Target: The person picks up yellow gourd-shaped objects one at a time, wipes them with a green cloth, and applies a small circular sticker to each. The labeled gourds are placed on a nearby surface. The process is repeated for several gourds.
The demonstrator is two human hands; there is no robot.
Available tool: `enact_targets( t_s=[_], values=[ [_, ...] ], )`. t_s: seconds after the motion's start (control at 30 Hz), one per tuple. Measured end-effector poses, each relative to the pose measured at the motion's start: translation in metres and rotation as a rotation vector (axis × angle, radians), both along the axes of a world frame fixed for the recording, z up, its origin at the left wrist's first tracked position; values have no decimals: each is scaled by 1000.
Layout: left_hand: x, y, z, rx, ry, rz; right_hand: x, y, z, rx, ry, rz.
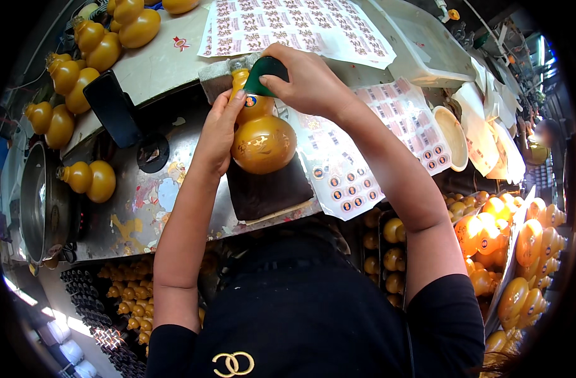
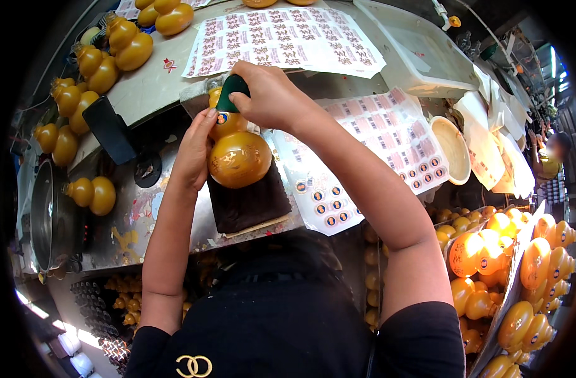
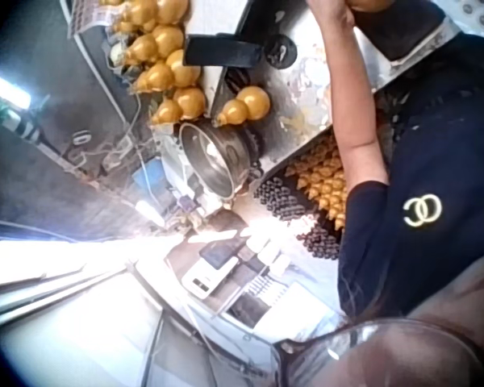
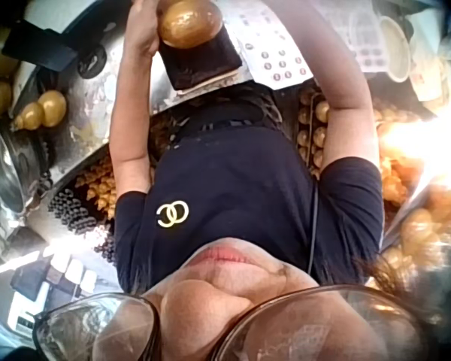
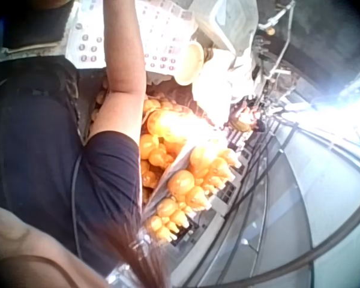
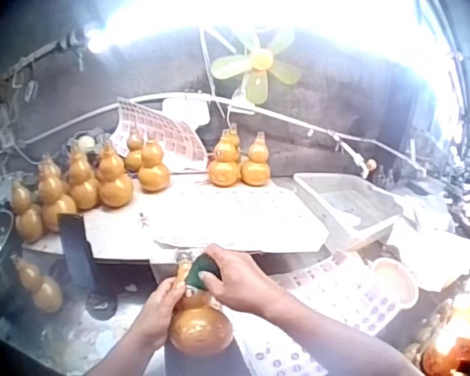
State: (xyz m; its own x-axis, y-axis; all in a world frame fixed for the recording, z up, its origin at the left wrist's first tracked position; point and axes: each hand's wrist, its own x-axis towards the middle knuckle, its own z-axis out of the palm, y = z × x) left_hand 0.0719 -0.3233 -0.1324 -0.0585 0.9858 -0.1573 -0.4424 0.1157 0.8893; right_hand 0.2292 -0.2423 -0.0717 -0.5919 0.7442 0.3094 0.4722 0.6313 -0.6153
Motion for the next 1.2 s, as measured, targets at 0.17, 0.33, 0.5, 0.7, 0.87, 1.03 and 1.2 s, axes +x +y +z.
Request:
enact_targets(
  t_s=[0.17, 0.33, 0.5, 0.7, 0.87, 1.03, 1.2],
  values=[
    [3, 8, 6, -68, 169, 32, -2, 0, 0, 46, 14, 2],
    [2, 9, 2, -47, 159, 31, -3, -3, 0, 71, 48, 13],
    [-1, 8, 2, -30, 71, 14, -4, 1, 2, 115, 36, 58],
    [-4, 5, 1, -30, -56, 29, -2, 7, 13, -83, -2, 197],
    [-7, 4, 0, -52, -181, 3, -9, 16, 11, -60, -149, 191],
    [-3, 2, 1, -34, 16, -11, -7, 15, -5, -64, -24, 129],
    [-4, 3, 0, -3, 35, -15, -8, 12, -8, -60, 31, 75]
  ],
)
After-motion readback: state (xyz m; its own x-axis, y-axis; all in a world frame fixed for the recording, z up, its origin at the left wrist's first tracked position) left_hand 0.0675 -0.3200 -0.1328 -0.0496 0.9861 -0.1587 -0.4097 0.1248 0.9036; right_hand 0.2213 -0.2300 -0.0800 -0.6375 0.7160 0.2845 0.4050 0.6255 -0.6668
